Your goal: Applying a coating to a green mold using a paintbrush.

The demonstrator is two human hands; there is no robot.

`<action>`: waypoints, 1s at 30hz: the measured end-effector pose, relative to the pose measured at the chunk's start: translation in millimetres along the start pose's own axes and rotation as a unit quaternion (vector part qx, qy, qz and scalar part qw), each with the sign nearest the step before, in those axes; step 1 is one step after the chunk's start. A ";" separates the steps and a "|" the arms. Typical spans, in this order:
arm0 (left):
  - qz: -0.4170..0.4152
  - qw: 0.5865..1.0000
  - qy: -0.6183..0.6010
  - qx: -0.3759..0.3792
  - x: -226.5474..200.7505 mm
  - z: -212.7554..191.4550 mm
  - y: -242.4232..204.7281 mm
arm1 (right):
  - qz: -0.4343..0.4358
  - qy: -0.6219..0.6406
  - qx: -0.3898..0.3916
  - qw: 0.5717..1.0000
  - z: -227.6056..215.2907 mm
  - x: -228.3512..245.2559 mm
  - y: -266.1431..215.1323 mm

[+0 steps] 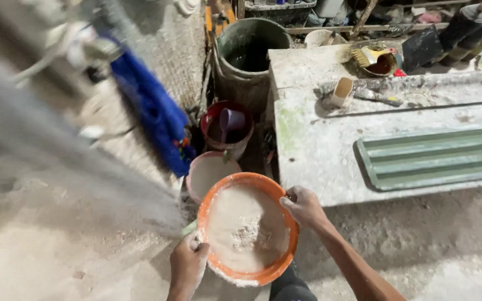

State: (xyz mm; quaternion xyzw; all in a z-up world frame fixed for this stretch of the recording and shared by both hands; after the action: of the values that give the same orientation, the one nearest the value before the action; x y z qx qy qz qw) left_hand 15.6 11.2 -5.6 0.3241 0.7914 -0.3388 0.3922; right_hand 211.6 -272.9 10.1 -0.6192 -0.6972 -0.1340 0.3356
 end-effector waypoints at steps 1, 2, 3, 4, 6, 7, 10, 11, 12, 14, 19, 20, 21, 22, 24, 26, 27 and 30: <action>-0.004 1.000 0.010 0.005 -18.1 16.0 12.2 | 0.009 0.007 0.005 1.000 -17.3 2.2 19.3; -0.027 0.999 0.005 0.024 -35.8 32.7 24.2 | 0.016 0.022 0.009 1.000 -35.3 4.3 39.0; -0.047 0.998 -0.001 0.050 -56.4 54.7 38.1 | 0.029 0.034 0.006 0.999 -59.2 2.6 58.3; -0.048 0.997 0.008 0.061 -68.6 78.4 54.1 | 0.043 0.039 0.005 0.998 -72.2 -11.0 79.7; -0.055 0.997 -0.056 0.022 -87.9 120.9 87.0 | 0.023 0.008 -0.017 1.000 -96.0 -28.8 126.9; -0.059 0.997 -0.055 0.022 -100.2 139.4 102.2 | 0.024 0.008 -0.013 1.000 -106.9 -38.3 152.4; -0.025 0.999 -0.031 0.028 -124.5 188.9 135.7 | 0.030 -0.003 -0.017 0.999 -134.8 -59.5 208.6; -0.012 0.996 -0.072 0.044 -132.1 204.4 149.1 | 0.041 0.012 -0.009 0.999 -146.3 -60.1 224.0; 0.002 0.992 -0.112 0.060 -139.2 219.1 160.7 | 0.052 0.027 -0.002 0.998 -157.7 -60.5 237.7; 0.026 0.996 -0.077 0.043 -151.5 237.1 171.2 | 0.053 0.036 0.002 0.998 -170.1 -66.7 255.1; 0.007 0.998 -0.021 0.050 -171.5 254.2 186.9 | 0.046 0.072 0.012 0.996 -172.7 -97.6 290.8; -0.006 0.998 -0.037 0.058 -168.3 253.1 185.3 | 0.022 0.060 0.005 0.998 -171.4 -103.2 290.9; -0.016 0.996 -0.054 0.065 -167.4 253.5 187.0 | -0.004 0.047 -0.004 0.999 -172.3 -108.0 294.4; -0.014 0.996 -0.054 0.069 -164.0 250.7 185.9 | -0.001 0.047 -0.007 0.999 -172.3 -115.6 300.2; -0.063 0.986 -0.108 0.107 -153.5 247.0 182.8 | 0.091 0.148 0.039 0.984 -169.3 -134.9 310.0; -0.069 0.969 -0.181 0.152 -122.2 245.0 186.5 | 0.112 0.100 0.031 0.988 -173.6 -150.4 333.0; -0.082 0.945 -0.252 0.193 -104.4 243.9 184.6 | 0.135 0.053 0.030 0.989 -173.4 -160.9 340.6; -0.136 0.945 -0.279 0.105 58.0 242.1 181.9 | -0.007 -0.099 -0.162 0.982 -154.7 -209.7 374.4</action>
State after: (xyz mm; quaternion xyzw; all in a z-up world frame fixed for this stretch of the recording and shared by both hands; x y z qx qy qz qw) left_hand 226.4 -64.0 -217.7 0.1458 0.6466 -0.5471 0.5112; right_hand 617.0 -454.4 -94.2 -0.6706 -0.7004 -0.1851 0.1595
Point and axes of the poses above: each hand's wrist, its own y-axis towards the middle knuckle, its own z-axis out of the palm, x = y × z, the point moved 2 cm from there along y, towards the middle knuckle, and after that the axes turned 7 degrees about -y, right-handed, at the moved point
